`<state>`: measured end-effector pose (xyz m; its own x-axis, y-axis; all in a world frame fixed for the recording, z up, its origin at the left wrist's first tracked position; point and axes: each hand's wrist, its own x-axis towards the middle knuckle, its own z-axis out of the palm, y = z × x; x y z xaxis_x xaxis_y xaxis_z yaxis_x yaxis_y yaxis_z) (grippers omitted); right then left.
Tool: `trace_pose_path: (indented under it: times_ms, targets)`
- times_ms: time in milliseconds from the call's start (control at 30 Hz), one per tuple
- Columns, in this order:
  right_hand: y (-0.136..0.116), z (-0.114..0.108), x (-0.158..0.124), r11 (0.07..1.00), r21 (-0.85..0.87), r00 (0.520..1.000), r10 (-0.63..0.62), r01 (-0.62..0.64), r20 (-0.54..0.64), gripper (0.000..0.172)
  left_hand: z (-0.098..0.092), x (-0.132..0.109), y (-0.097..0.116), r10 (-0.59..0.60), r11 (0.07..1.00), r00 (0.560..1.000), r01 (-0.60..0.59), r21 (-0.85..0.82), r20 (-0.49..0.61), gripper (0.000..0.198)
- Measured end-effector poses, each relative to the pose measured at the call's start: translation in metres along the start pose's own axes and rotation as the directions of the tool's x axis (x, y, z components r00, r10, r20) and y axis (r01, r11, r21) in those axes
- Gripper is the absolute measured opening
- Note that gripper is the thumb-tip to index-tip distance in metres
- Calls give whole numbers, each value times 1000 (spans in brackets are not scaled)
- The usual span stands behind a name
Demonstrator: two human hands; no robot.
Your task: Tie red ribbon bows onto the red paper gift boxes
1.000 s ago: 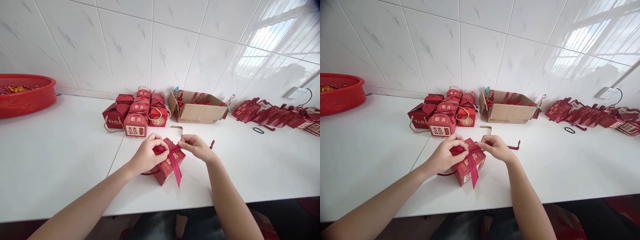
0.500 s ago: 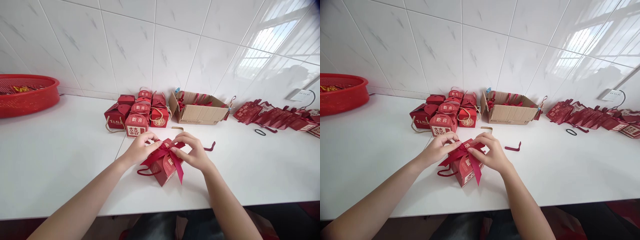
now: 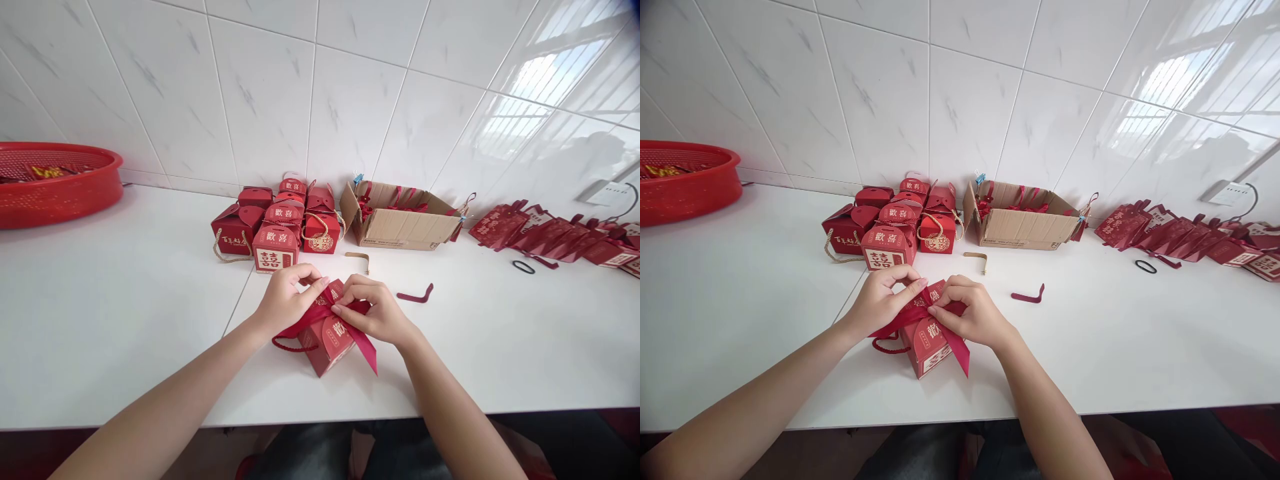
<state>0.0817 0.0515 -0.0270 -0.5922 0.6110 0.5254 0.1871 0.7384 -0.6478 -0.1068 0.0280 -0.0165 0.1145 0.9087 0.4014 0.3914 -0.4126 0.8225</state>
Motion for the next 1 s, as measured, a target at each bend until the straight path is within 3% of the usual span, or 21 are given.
trace_pose_path:
  times_ms: [233,600,733,900,1000]
  targets:
    - [-2,-2,3,999,-28,998,-33,34,49,16,4,-1,-1,-19,1000,996,21,20,-91,25]
    - [-1,-7,1,1000,-8,999,28,-28,18,8,5,-1,-8,-89,993,996,87,-82,-19,25]
    - [6,-21,0,990,30,989,132,-134,65,15,4,-1,-8,-108,986,994,105,-132,-20,27]
    - [21,-36,-3,919,116,917,352,-376,187,41,2,-2,-7,-130,968,989,142,-209,67,34]
    - [26,-40,-5,897,155,886,360,-415,291,50,1,-1,-10,-104,970,991,120,-211,83,41]
